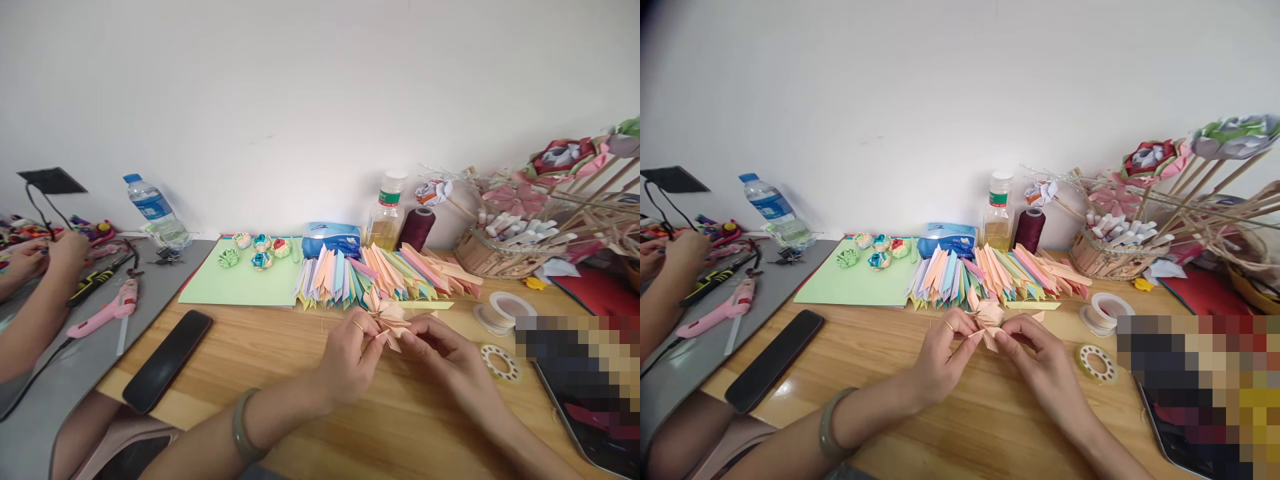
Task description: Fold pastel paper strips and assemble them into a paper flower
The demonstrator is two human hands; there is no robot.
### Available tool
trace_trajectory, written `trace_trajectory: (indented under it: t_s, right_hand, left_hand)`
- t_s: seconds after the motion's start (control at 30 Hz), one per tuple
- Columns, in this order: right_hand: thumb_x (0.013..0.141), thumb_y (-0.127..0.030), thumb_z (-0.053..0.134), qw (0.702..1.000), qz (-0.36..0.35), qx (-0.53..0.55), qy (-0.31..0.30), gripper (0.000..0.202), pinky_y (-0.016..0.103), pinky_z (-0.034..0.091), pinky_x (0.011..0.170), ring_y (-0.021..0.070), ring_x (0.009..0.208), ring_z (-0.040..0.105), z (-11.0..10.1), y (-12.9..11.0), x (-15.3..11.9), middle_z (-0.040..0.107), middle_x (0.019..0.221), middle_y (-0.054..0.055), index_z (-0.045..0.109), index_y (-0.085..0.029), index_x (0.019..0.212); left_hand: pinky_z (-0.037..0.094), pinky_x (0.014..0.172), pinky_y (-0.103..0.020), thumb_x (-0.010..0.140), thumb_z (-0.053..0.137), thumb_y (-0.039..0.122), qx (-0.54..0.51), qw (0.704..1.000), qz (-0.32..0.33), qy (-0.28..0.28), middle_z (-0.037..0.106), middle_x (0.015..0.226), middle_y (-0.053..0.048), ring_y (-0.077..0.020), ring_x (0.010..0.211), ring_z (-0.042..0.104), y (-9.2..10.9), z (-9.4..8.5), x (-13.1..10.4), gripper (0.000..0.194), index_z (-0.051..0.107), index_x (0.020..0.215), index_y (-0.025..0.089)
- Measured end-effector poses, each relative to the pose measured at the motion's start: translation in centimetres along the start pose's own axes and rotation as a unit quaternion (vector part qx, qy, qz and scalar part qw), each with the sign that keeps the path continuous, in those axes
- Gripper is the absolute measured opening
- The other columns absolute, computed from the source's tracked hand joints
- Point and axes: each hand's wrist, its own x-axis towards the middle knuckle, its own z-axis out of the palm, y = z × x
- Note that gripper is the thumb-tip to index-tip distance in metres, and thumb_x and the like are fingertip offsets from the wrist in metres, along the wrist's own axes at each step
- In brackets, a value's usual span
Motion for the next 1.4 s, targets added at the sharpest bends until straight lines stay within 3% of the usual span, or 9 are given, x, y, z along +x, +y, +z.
trace_trajectory:
  t_s: [0.2, 0.4, 0.67, 1.1, 1.4]
  right_hand:
    - [0.080, -0.040, 0.052, 1.000, 0.011, 0.006, 0.006, 0.021, 0.025, 0.042, 0.066, 0.0152, 0.071, 0.052, -0.3, 0.1, 0.3, 0.055, 0.073, 0.000, 0.057, -0.021, 0.072]
    - [0.075, -0.043, 0.058, 0.998, -0.004, 0.043, 0.042, 0.022, 0.029, 0.043, 0.080, 0.0203, 0.094, 0.052, -0.3, 0.1, 0.6, 0.054, 0.092, 0.004, 0.063, -0.022, 0.069]
    - [0.074, -0.044, 0.059, 0.997, 0.028, 0.073, 0.019, 0.024, 0.029, 0.044, 0.079, 0.0204, 0.089, 0.056, -0.7, -0.2, 0.7, 0.058, 0.089, 0.005, 0.063, -0.021, 0.067]
    - [0.072, -0.050, 0.058, 0.998, 0.013, 0.046, 0.034, 0.031, 0.027, 0.046, 0.068, 0.0193, 0.078, 0.057, -0.9, -0.7, 0.6, 0.061, 0.080, 0.005, 0.060, -0.020, 0.064]
    - [0.077, -0.045, 0.054, 0.999, -0.007, 0.027, 0.025, 0.027, 0.027, 0.044, 0.072, 0.0191, 0.081, 0.056, -1.0, -0.4, 0.4, 0.058, 0.084, 0.004, 0.058, -0.021, 0.067]
  left_hand:
    - [0.042, 0.067, -0.027, 0.082, 0.047, 0.022, -0.059, 0.996, -0.052, -0.031, 0.051, 0.075, -0.003, -0.0131, 0.073, 0.050, 0.0, -0.3, 0.2, 0.011, 0.043, 0.073, 0.018]
    - [0.043, 0.071, -0.029, 0.079, 0.053, 0.029, -0.173, 0.975, -0.123, -0.064, 0.050, 0.076, -0.003, -0.0139, 0.076, 0.051, 0.2, -0.5, 0.6, 0.018, 0.042, 0.070, 0.018]
    - [0.043, 0.072, -0.029, 0.073, 0.060, 0.036, -0.260, 0.946, -0.182, -0.063, 0.050, 0.073, 0.000, -0.0145, 0.076, 0.053, 0.4, -0.6, 1.0, 0.027, 0.040, 0.067, 0.018]
    - [0.040, 0.069, -0.028, 0.066, 0.067, 0.032, -0.344, 0.916, -0.198, -0.066, 0.052, 0.069, 0.000, -0.0124, 0.070, 0.050, 0.5, -1.1, 1.7, 0.030, 0.042, 0.063, 0.016]
    - [0.046, 0.060, -0.027, 0.062, 0.071, 0.032, -0.399, 0.887, -0.225, -0.065, 0.054, 0.070, 0.000, -0.0122, 0.064, 0.054, -0.1, -1.0, 1.8, 0.032, 0.044, 0.064, 0.016]
